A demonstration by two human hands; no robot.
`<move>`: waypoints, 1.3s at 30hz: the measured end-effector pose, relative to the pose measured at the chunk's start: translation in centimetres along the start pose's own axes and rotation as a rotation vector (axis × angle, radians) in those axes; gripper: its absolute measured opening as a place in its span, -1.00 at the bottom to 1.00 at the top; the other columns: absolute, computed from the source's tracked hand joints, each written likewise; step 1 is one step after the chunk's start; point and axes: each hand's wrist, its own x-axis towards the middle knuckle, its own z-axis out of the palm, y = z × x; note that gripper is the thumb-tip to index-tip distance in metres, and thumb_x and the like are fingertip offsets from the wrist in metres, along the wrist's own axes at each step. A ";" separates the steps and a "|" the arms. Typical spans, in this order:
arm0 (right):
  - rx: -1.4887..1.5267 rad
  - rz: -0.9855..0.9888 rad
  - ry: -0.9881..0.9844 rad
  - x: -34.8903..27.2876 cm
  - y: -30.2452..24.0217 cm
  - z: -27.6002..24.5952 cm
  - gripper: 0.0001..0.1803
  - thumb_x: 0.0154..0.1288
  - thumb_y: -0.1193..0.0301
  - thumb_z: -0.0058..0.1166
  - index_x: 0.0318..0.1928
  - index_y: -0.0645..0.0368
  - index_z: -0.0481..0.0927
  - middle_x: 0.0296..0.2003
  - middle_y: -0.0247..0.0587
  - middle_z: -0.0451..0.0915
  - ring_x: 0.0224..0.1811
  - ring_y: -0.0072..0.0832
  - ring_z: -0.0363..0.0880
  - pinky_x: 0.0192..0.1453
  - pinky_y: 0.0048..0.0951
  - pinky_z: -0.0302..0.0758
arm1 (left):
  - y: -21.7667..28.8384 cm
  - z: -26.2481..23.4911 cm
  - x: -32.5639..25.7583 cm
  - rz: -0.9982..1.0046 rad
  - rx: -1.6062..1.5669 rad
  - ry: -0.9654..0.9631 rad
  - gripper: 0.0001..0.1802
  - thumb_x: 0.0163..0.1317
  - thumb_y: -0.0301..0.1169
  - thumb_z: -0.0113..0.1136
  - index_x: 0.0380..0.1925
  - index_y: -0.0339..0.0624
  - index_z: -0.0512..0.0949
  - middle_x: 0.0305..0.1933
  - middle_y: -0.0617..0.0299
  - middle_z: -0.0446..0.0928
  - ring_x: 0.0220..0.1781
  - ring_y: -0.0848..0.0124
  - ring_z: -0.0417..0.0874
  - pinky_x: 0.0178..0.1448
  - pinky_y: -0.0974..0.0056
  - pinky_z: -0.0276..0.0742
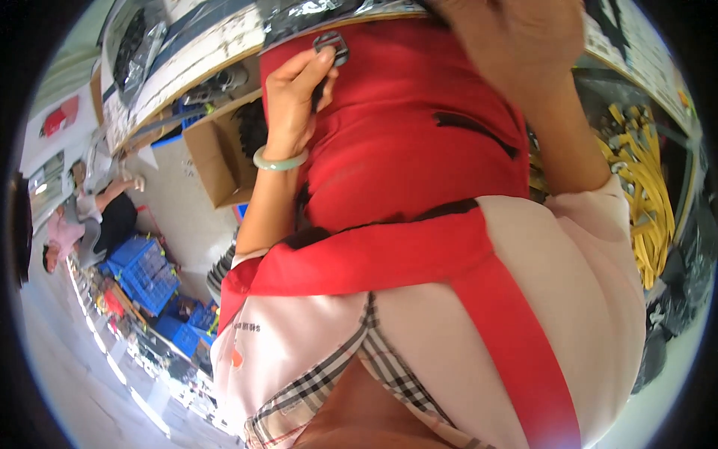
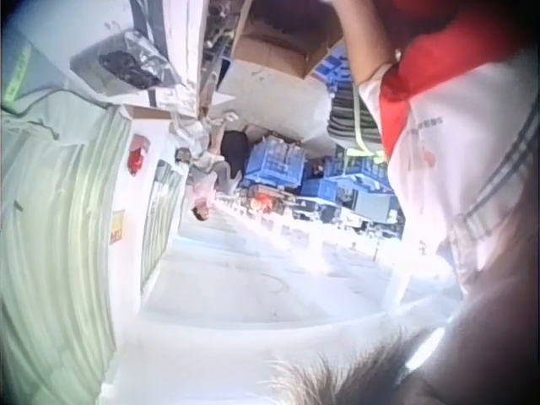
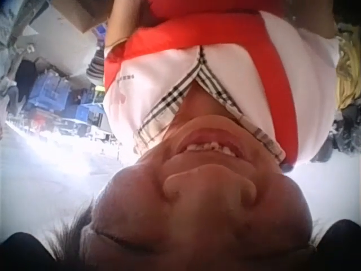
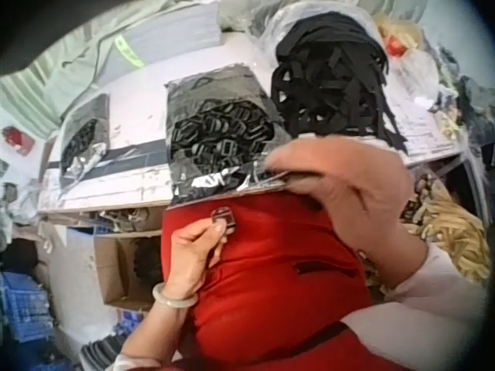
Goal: Attaching plastic buckles and clips to black fabric straps at a workbench.
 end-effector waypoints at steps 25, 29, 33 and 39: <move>1.184 0.887 -0.145 -2.8 0.8 12.7 -0.83 0.41 0.34 -0.02 -0.17 0.21 0.48 -0.49 -0.32 0.54 -0.49 -0.58 0.56 -0.48 -0.65 0.46 | -1.1 -0.1 -0.3 0.790 0.606 0.245 -0.87 0.05 -0.57 0.33 -0.36 -0.33 0.63 -0.52 0.13 0.53 -0.50 0.33 0.54 -0.41 0.34 0.42; 1.161 0.811 -0.050 -1.9 0.7 13.4 -0.82 0.38 0.37 0.03 -0.23 0.27 0.51 -0.51 -0.21 0.60 -0.59 -0.54 0.56 -0.52 -0.63 0.47 | -1.0 -0.5 -0.2 0.842 0.739 0.288 -0.92 0.06 -0.55 0.30 -0.41 -0.29 0.62 -0.53 0.10 0.52 -0.50 0.22 0.55 -0.41 0.26 0.45; 1.000 0.715 -0.154 -1.8 1.7 13.8 -0.84 0.39 0.42 0.01 -0.14 0.26 0.50 -0.43 -0.25 0.58 -0.49 -0.58 0.55 -0.39 -0.60 0.49 | 0.0 -1.6 -0.5 0.905 0.929 0.298 -0.93 0.03 -0.50 0.25 -0.47 -0.23 0.57 -0.54 0.08 0.48 -0.47 0.13 0.53 -0.40 0.15 0.43; 0.891 0.795 -0.250 -1.6 0.9 14.5 -0.64 0.44 0.32 -0.06 0.14 0.22 0.39 -0.43 -0.26 0.55 -0.47 -0.55 0.59 -0.55 -0.60 0.51 | 1.0 -2.2 -2.0 0.917 0.874 0.310 -0.91 0.08 -0.46 0.22 -0.42 -0.24 0.58 -0.48 0.06 0.45 -0.40 0.09 0.53 -0.34 0.09 0.46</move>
